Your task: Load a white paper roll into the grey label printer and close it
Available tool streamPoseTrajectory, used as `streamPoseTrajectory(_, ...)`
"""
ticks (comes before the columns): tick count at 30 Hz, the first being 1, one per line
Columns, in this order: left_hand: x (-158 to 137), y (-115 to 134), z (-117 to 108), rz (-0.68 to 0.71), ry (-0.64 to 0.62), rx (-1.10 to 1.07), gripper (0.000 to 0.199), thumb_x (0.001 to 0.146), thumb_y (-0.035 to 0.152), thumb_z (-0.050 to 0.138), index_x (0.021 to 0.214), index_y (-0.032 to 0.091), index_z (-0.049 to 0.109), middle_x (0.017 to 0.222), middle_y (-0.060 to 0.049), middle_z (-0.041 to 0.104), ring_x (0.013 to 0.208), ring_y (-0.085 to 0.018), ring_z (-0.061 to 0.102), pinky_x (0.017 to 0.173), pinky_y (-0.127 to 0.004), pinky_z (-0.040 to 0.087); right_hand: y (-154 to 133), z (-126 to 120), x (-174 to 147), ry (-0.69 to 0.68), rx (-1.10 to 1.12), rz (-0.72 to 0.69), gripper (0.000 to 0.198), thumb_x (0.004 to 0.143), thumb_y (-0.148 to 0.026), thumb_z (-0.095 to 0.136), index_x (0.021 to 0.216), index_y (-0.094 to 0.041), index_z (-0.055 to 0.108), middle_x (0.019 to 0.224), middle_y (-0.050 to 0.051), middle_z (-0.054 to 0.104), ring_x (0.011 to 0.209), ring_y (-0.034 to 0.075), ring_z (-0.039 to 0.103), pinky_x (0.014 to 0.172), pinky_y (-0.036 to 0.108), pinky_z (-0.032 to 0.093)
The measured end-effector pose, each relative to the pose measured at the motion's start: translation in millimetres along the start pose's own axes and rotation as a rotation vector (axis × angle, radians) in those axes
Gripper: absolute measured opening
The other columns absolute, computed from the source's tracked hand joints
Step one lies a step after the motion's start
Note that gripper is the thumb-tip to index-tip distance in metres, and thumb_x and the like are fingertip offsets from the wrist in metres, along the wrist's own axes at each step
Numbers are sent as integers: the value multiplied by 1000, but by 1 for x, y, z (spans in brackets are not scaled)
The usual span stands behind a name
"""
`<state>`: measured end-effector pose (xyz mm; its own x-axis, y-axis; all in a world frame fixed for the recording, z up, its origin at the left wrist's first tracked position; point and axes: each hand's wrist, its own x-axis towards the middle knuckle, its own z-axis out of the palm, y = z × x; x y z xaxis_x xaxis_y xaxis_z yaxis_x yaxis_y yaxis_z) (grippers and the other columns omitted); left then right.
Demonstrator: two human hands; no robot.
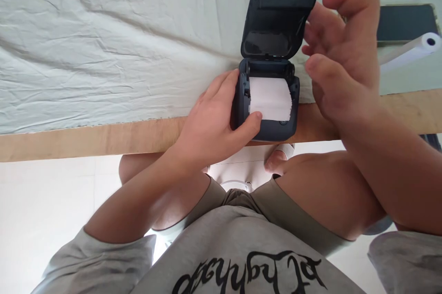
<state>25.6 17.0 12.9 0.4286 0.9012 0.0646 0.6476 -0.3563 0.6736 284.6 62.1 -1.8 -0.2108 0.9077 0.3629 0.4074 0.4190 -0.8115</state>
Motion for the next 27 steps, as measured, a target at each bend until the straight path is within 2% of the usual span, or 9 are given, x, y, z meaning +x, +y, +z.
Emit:
streamPoseTrajectory(4,-1,0,-1,-16,-16,-3,78,109,50,53,176,9,48,179,-22,62,168,-38,60,140,-52,53,6,-2,6,118,99,-53,57,93,-44,63,146,-29,46,160,9,67,140,21,73,120,44,61)
streamPoseTrajectory(8,-1,0,-3,-21,-28,-29,75,108,49,55,174,15,49,180,-19,62,169,-39,59,140,-56,53,9,-2,1,152,109,-57,42,97,-42,64,136,-27,63,145,10,74,137,20,75,124,42,63)
streamPoseTrajectory(10,-1,1,-3,-36,-29,-63,79,107,48,55,177,15,44,182,-19,60,169,-38,59,140,-56,52,5,0,-3,113,81,-36,36,101,-42,69,133,-27,68,141,7,76,138,20,75,120,40,65)
streamPoseTrajectory(13,-1,2,-5,-31,-22,-125,80,106,42,54,180,20,35,186,-15,55,171,-33,58,142,-55,52,0,-1,-8,-14,25,33,39,104,-49,78,136,-28,71,146,3,76,143,19,72,117,36,65)
streamPoseTrajectory(15,-1,4,-6,15,-32,-142,74,105,40,54,176,25,41,184,-12,58,171,-32,58,142,-55,53,-2,-3,-10,-106,33,71,48,106,-62,78,141,-29,70,146,3,75,137,17,73,113,33,66)
streamPoseTrajectory(19,-3,5,-7,41,-64,-88,67,103,46,58,166,24,56,178,-16,60,167,-37,60,140,-62,55,0,-9,-7,-205,53,118,66,104,-82,74,142,-27,71,137,4,75,112,12,73,95,29,64)
streamPoseTrajectory(23,-5,4,-5,27,-73,-17,73,101,49,61,169,24,57,181,-17,57,175,-40,51,141,-66,52,2,-13,-3,-251,69,140,64,104,-79,77,142,-28,72,137,3,76,112,11,73,95,29,65)
streamPoseTrajectory(27,-4,4,-4,25,-74,0,72,98,55,67,164,26,58,181,-16,58,173,-47,53,134,-70,57,3,-16,0,-280,56,109,54,104,-70,81,143,-34,73,141,2,74,115,14,73,99,33,66)
